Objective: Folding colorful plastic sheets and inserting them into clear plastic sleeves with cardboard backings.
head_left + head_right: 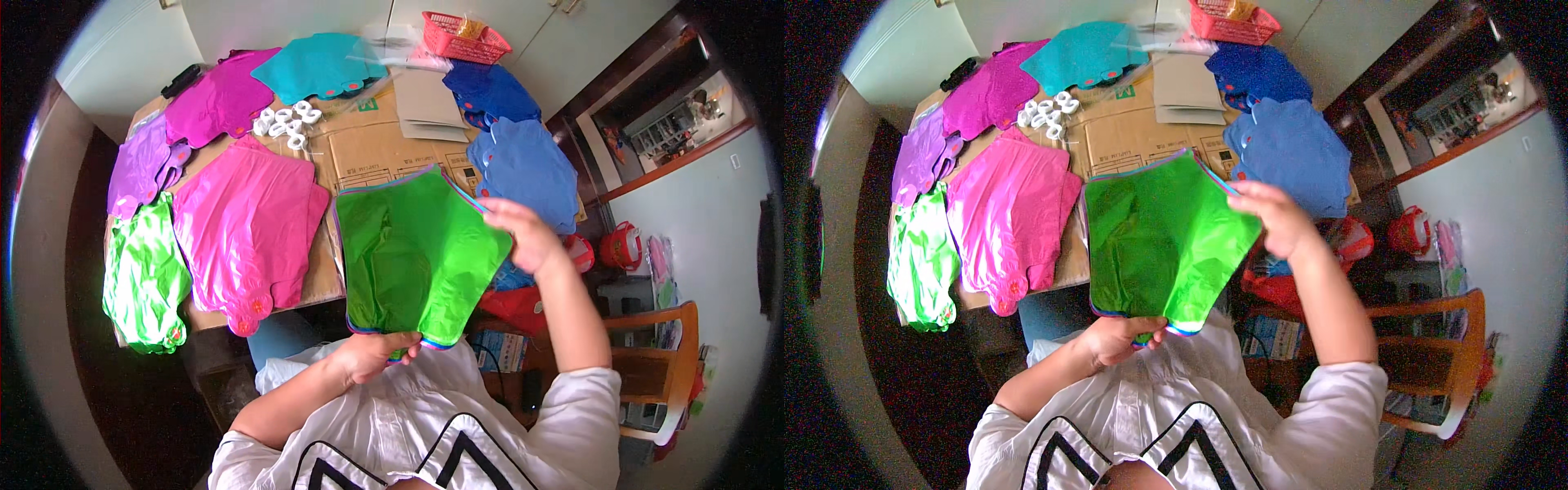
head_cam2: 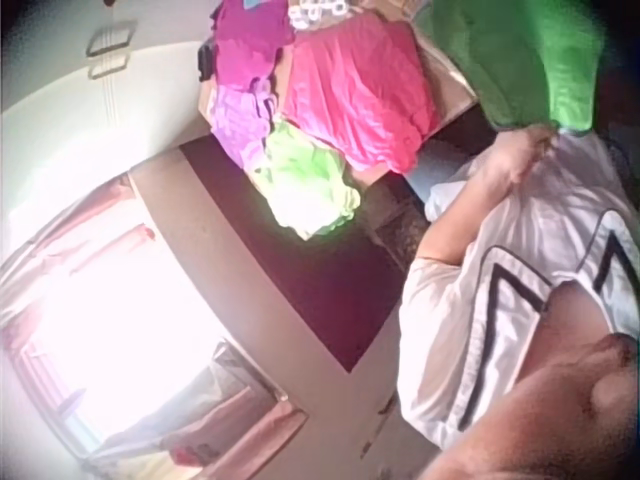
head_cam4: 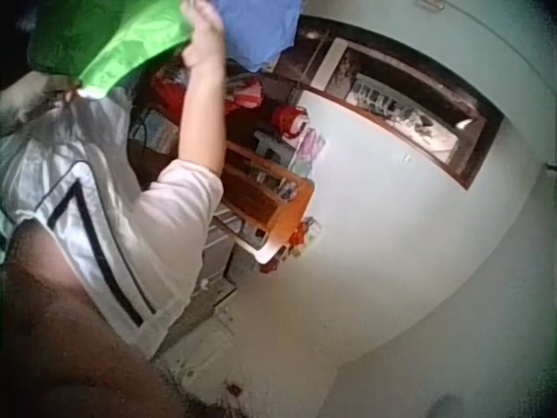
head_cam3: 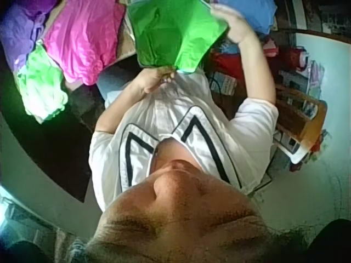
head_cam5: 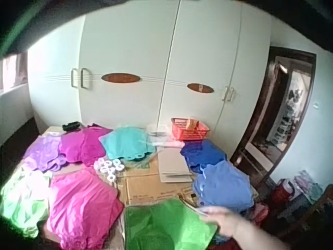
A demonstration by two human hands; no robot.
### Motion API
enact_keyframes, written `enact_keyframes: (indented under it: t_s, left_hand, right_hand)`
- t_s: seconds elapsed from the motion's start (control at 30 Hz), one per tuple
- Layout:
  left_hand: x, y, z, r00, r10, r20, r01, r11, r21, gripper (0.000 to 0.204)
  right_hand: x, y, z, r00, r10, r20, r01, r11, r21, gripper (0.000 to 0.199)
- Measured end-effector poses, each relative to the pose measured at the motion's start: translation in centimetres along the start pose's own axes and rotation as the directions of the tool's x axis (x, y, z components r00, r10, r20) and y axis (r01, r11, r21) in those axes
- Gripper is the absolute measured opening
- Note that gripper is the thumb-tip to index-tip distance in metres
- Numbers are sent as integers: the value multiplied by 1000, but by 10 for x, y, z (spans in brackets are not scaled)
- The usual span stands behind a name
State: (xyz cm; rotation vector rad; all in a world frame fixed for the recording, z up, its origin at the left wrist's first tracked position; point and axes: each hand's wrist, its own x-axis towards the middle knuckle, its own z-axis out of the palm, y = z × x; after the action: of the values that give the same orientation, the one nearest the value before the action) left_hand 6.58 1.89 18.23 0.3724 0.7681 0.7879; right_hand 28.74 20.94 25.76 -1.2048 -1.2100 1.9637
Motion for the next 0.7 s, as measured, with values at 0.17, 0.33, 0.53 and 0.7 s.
enact_keyframes:
  t_s: [0.17, 0.33, 0.53, 0.7]
  left_hand:
    - [6, -6, 11, 994, 97, 41, -105, 958, 266, 11]
    - [16, -8, 16, 989, 139, 42, -144, 970, 196, 12]
    - [8, -2, 7, 999, -29, 25, 34, 961, -274, 14]
    - [19, -15, -3, 1000, -22, 16, 25, 968, -250, 15]
  right_hand:
    - [77, -46, 2, 976, 205, 73, -153, 884, -442, 41]
    - [140, -34, 62, 979, -187, -84, -9, 371, -929, 41]
    - [144, -7, 71, 834, -541, -108, 62, 286, -956, 17]
    - [143, -31, 65, 984, -115, -136, -41, 596, -802, 23]
